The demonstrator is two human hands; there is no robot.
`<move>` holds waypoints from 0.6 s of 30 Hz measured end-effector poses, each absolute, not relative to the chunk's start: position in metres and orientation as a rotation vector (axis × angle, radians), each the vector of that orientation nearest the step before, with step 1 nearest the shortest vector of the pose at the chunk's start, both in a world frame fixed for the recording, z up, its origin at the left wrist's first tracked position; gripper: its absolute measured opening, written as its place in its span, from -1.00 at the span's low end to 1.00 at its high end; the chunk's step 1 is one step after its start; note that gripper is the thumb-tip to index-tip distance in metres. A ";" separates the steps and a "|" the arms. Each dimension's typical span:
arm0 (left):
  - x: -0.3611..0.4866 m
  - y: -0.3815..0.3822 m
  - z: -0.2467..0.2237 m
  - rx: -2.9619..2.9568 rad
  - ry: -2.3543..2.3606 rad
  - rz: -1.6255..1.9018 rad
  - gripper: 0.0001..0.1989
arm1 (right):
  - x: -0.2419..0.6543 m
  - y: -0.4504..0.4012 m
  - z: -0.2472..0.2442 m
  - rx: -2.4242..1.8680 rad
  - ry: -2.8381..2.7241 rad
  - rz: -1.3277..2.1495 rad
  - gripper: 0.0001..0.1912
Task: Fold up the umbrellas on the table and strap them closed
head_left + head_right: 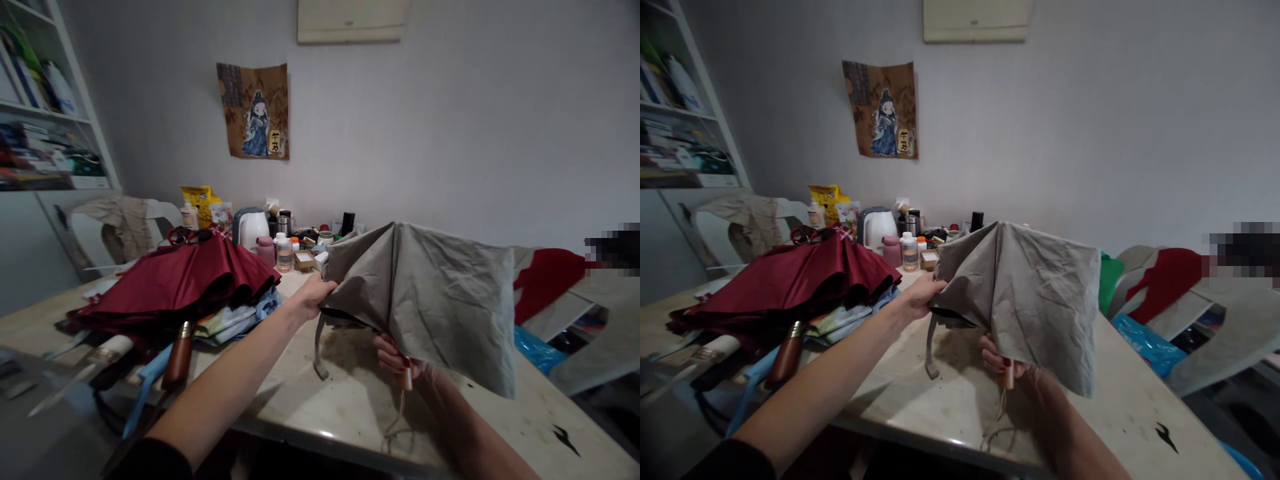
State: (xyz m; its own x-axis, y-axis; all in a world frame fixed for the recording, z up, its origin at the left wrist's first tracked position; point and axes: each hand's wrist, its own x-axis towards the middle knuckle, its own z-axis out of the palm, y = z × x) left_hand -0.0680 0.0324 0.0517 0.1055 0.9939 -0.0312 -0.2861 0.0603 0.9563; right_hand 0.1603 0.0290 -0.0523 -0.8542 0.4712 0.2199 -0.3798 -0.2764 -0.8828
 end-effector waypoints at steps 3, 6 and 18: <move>-0.066 0.033 0.051 1.048 0.859 1.339 -0.53 | 0.159 0.023 -0.047 -0.028 -1.353 2.200 -0.46; -0.071 0.036 0.050 1.082 0.811 1.401 -0.40 | 0.161 0.016 -0.036 0.046 -1.162 2.247 -0.46; -0.061 0.000 0.046 1.241 1.142 1.632 -0.55 | 0.169 0.019 -0.025 0.210 -0.990 2.272 -0.54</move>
